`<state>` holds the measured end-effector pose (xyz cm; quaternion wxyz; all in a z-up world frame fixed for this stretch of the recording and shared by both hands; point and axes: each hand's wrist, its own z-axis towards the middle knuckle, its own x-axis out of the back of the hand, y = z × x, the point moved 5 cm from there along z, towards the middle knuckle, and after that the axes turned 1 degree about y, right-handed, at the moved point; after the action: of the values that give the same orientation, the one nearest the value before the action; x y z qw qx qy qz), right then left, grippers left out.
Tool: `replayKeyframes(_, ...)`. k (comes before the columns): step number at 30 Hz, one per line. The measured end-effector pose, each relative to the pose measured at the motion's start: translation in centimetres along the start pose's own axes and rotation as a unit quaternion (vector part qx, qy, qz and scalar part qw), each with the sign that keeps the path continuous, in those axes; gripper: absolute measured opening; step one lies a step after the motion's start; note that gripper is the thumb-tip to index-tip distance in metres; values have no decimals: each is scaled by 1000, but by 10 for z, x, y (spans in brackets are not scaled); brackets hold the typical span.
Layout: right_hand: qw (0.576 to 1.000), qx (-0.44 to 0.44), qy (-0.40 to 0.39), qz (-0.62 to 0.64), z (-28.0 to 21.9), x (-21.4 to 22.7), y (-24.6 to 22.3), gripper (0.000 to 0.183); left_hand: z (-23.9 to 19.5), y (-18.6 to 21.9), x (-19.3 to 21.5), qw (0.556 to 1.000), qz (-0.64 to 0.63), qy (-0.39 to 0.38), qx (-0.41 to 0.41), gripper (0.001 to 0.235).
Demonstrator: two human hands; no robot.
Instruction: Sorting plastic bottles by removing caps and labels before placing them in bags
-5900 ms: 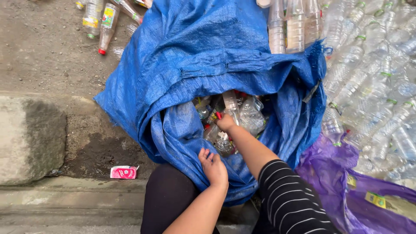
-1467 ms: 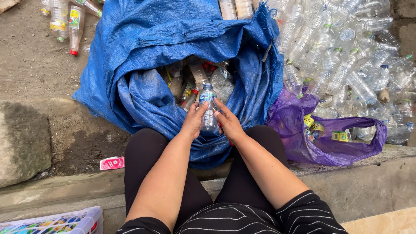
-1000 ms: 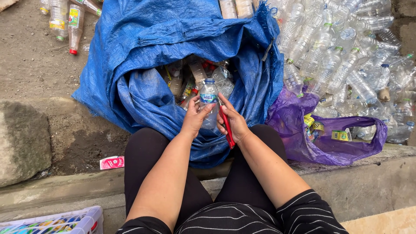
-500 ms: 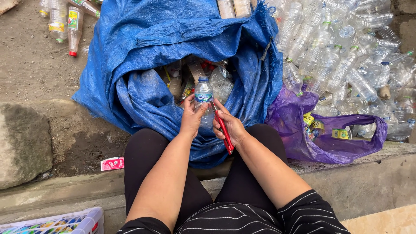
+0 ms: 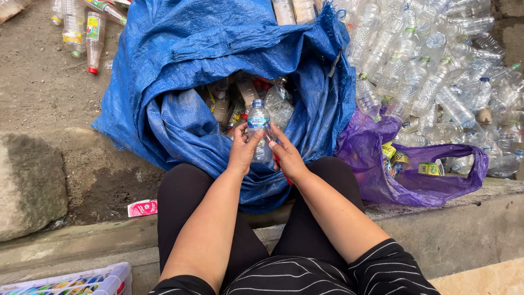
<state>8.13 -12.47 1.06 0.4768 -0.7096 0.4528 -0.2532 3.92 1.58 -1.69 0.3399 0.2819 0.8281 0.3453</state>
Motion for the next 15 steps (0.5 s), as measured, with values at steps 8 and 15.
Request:
replayKeyframes(8, 999, 13, 24, -19, 7, 3, 10, 50, 6, -16, 5, 999, -10, 17, 40, 61)
replayKeyframes(15, 997, -13, 72, -3, 1, 9, -9, 45, -2, -2, 0, 998, -21, 11, 51, 55)
